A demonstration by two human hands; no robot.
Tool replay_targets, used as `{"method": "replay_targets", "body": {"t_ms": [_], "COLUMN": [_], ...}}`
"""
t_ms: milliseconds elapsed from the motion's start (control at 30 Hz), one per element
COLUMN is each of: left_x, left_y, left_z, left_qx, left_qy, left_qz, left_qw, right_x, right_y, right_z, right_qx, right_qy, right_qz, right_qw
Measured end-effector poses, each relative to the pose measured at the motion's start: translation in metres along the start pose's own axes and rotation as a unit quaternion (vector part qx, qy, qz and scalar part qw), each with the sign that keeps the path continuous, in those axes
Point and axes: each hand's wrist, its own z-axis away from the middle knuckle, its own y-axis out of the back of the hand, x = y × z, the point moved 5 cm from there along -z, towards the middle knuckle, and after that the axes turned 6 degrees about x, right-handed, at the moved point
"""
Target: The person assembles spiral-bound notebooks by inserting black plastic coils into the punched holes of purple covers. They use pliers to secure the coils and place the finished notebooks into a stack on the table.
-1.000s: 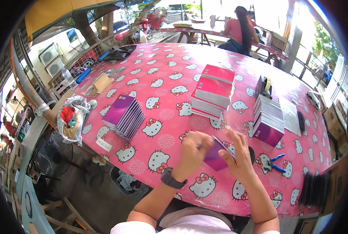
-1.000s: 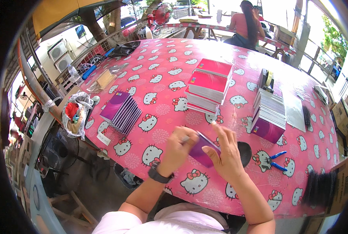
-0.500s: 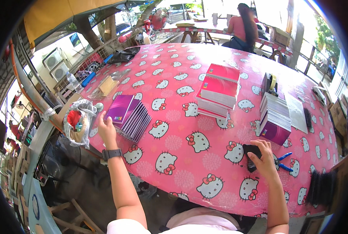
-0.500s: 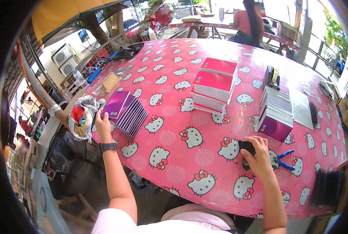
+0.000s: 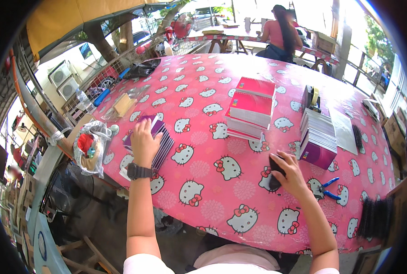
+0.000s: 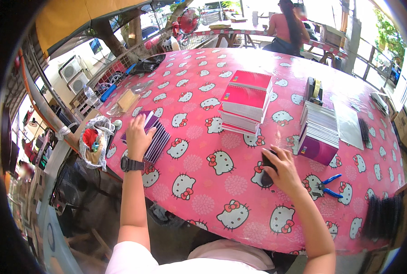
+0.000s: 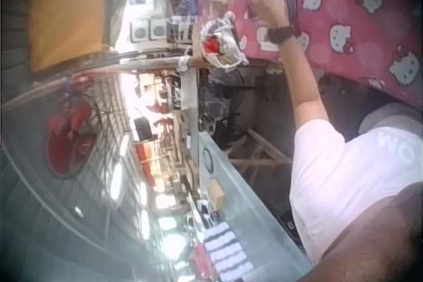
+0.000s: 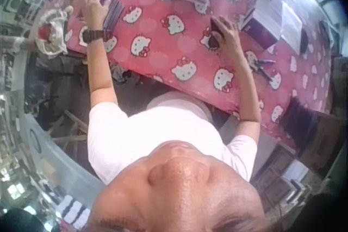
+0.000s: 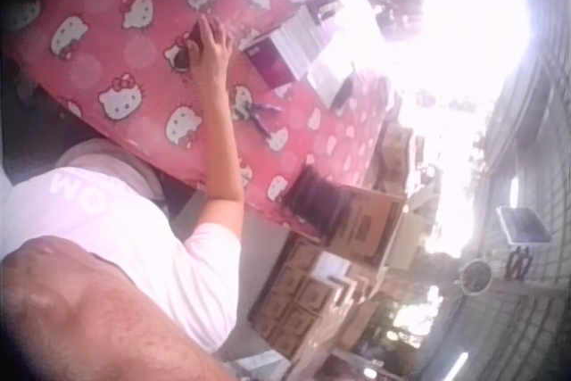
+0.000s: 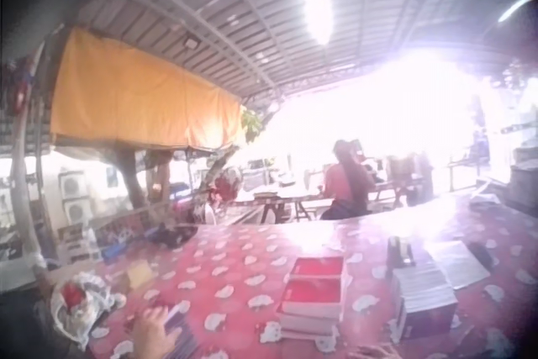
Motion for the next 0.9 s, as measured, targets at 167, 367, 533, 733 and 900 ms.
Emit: {"method": "replay_targets", "body": {"t_ms": [167,367,533,733,900], "left_x": [-0.006,0.000,-0.003,0.017,0.140], "left_y": [0.001,-0.007,-0.011,-0.001,0.042], "left_z": [0.001,0.005,0.005,0.004,0.032], "left_qx": [-0.002,0.069,0.071,0.088,0.056], "left_qy": [0.063,0.038,0.032,0.017,-0.075], "left_qz": [0.077,0.036,0.013,0.050,0.342], "left_qw": [0.995,0.996,0.997,0.995,0.935], "right_x": [-0.001,0.084,0.109,0.120,0.033], "right_y": [0.029,0.080,0.090,0.102,0.098], "right_z": [-0.014,0.003,-0.001,-0.004,-0.006], "right_qx": [0.098,0.164,0.196,0.248,0.190], "right_qy": [0.046,-0.082,-0.075,-0.031,-0.020], "right_qz": [0.028,0.230,0.248,0.203,0.062], "right_qw": [0.994,0.956,0.946,0.947,0.980]}}
